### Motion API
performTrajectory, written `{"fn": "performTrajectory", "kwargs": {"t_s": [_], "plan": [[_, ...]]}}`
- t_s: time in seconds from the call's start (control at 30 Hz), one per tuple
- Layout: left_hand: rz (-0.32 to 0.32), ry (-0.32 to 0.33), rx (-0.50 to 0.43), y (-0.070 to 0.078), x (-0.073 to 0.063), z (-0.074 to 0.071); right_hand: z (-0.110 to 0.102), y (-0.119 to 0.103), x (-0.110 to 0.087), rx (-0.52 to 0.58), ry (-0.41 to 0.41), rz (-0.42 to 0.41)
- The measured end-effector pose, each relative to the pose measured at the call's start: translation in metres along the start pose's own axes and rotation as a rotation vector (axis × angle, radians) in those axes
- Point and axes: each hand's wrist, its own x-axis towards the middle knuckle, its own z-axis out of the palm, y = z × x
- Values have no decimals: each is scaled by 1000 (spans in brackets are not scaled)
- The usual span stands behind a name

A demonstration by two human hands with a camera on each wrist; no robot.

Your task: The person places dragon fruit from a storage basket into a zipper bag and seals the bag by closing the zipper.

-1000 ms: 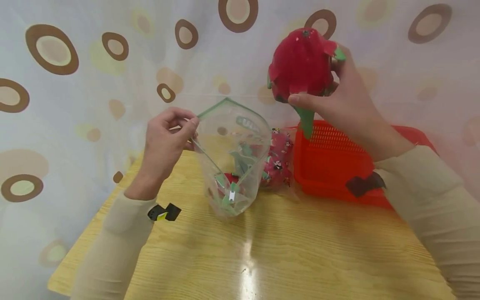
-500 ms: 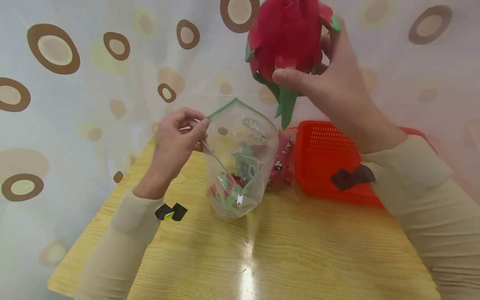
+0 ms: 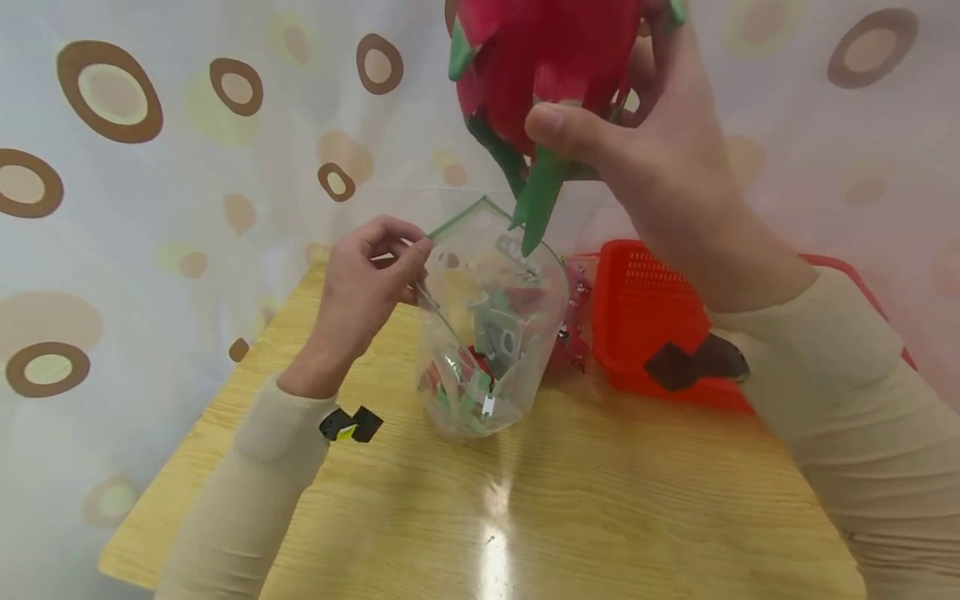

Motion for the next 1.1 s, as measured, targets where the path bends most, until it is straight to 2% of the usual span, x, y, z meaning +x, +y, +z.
{"fn": "performTrajectory", "kwargs": {"t_s": [0.07, 0.17, 0.3, 0.47, 0.6, 0.73, 0.97, 1.1], "plan": [[6, 5, 15, 0, 0, -1, 3, 2, -1, 41, -22, 20], [10, 8, 17, 0, 0, -1, 7, 9, -9, -10, -38, 89], [20, 5, 8, -1, -1, -1, 12, 22, -20, -167, -11, 219], [48, 3, 9, -2, -3, 0, 17, 33, -32, -364, -42, 339], [56, 4, 7, -2, -4, -1, 21, 40, -37, -448, -86, 352], [59, 12, 2, -1, -5, 0, 22, 46, -40, -471, -113, 357], [57, 44, -30, -2, -3, 1, 19, 56, -46, -518, -178, 439], [70, 72, 16, -3, -3, 2, 18, 60, -50, -519, -229, 467]]}}
